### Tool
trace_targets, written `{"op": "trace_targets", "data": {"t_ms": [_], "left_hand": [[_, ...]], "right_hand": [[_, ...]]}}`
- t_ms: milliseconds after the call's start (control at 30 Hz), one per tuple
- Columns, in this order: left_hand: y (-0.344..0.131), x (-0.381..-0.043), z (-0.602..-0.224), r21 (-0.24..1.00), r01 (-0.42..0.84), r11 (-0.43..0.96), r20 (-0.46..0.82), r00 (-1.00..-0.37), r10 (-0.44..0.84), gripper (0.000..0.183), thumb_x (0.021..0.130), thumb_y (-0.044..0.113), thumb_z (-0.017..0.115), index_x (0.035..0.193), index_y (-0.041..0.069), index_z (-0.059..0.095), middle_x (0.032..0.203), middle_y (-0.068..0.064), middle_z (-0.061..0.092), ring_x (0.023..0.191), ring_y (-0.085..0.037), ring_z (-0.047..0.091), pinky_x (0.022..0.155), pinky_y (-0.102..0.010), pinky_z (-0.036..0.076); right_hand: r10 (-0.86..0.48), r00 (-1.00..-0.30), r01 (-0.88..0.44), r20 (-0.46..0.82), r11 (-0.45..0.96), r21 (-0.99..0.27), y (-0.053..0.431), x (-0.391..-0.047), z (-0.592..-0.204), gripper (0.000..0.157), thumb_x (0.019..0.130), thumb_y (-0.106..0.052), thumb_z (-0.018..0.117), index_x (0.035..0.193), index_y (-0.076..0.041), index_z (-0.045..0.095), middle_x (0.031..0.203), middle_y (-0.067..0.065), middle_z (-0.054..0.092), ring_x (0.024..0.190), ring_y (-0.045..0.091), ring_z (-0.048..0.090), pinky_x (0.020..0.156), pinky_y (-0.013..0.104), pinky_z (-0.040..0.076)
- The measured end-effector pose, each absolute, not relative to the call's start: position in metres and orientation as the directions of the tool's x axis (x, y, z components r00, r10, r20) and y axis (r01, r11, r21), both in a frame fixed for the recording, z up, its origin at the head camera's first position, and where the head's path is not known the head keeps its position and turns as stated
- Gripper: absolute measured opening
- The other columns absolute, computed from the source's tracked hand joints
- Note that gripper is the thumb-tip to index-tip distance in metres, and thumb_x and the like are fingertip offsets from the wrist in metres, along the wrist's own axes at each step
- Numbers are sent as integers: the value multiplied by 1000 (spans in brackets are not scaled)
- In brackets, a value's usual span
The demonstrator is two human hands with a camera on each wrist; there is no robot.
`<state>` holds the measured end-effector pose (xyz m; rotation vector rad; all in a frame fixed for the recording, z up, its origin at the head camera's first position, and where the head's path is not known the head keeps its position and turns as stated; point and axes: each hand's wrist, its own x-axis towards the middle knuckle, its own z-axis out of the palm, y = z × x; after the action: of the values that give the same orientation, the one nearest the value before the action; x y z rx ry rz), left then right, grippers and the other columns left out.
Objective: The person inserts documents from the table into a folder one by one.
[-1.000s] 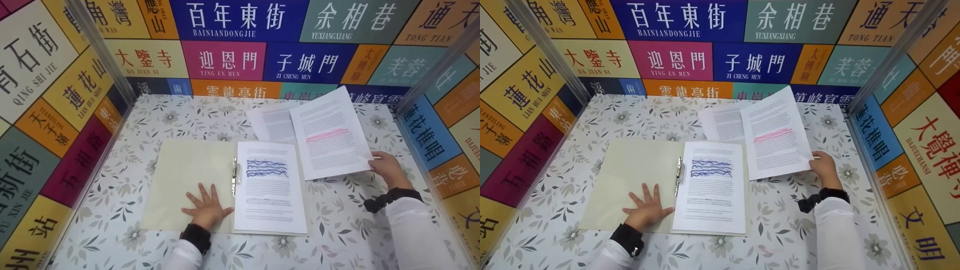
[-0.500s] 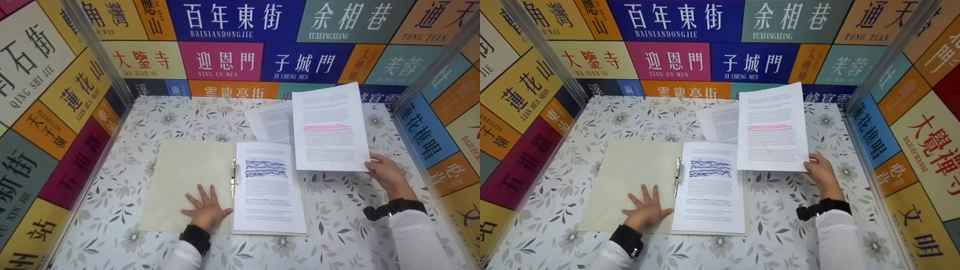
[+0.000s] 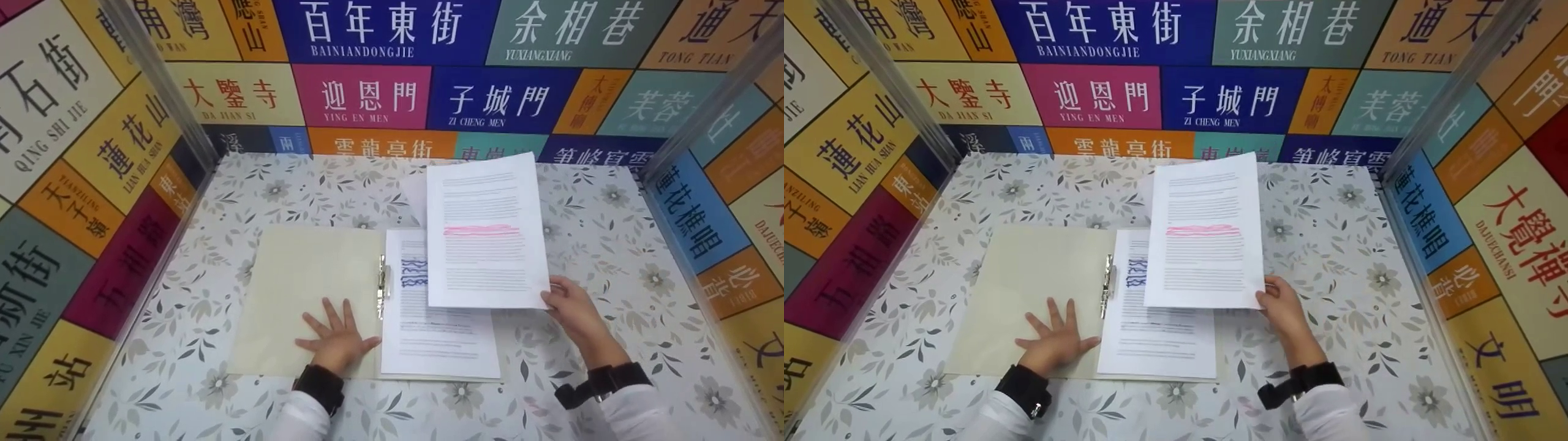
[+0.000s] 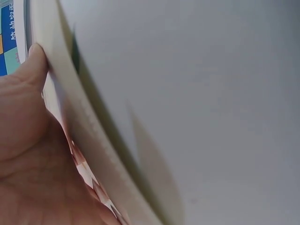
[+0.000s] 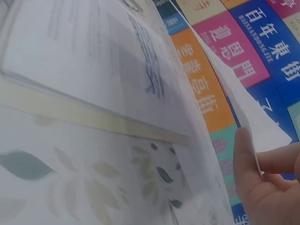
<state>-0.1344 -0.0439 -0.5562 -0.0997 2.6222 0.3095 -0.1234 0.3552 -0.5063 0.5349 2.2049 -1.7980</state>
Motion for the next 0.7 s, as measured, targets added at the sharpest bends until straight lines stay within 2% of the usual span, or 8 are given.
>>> {"op": "trace_targets", "data": {"t_ms": [267,467,567,700], "left_hand": [[-43,-136,-556,199,-118,973,-476,-879,-9,108,80,74,54,157,15,8,159,-26,-10,135,-66,-8,94,-87,10],[-44,-136,-556,199,-127,972,-490,-872,-14,108,80,74,53,157,16,4,159,-25,-13,135,-65,-10,95,-86,9],[-44,-136,-555,207,-130,970,-493,-870,-11,108,80,73,53,157,17,3,159,-24,-14,135,-65,-11,95,-86,8],[-45,-134,-556,218,-128,967,-494,-869,-4,107,81,72,53,157,16,3,159,-25,-15,134,-65,-12,94,-86,7]], "right_hand": [[169,-850,524,-500,168,-835,314,-85,-534,55,99,-8,43,147,7,23,146,33,36,112,19,60,88,22,53],[186,-836,541,-516,125,-831,284,-65,-552,50,98,-4,40,144,9,26,144,34,37,127,36,52,96,32,51],[186,-834,542,-519,107,-833,275,-60,-558,48,98,-2,39,143,9,27,143,35,37,129,40,48,98,34,51],[181,-836,543,-518,136,-829,270,-56,-563,47,97,-1,39,141,10,28,141,35,40,124,38,52,96,34,52]]}}
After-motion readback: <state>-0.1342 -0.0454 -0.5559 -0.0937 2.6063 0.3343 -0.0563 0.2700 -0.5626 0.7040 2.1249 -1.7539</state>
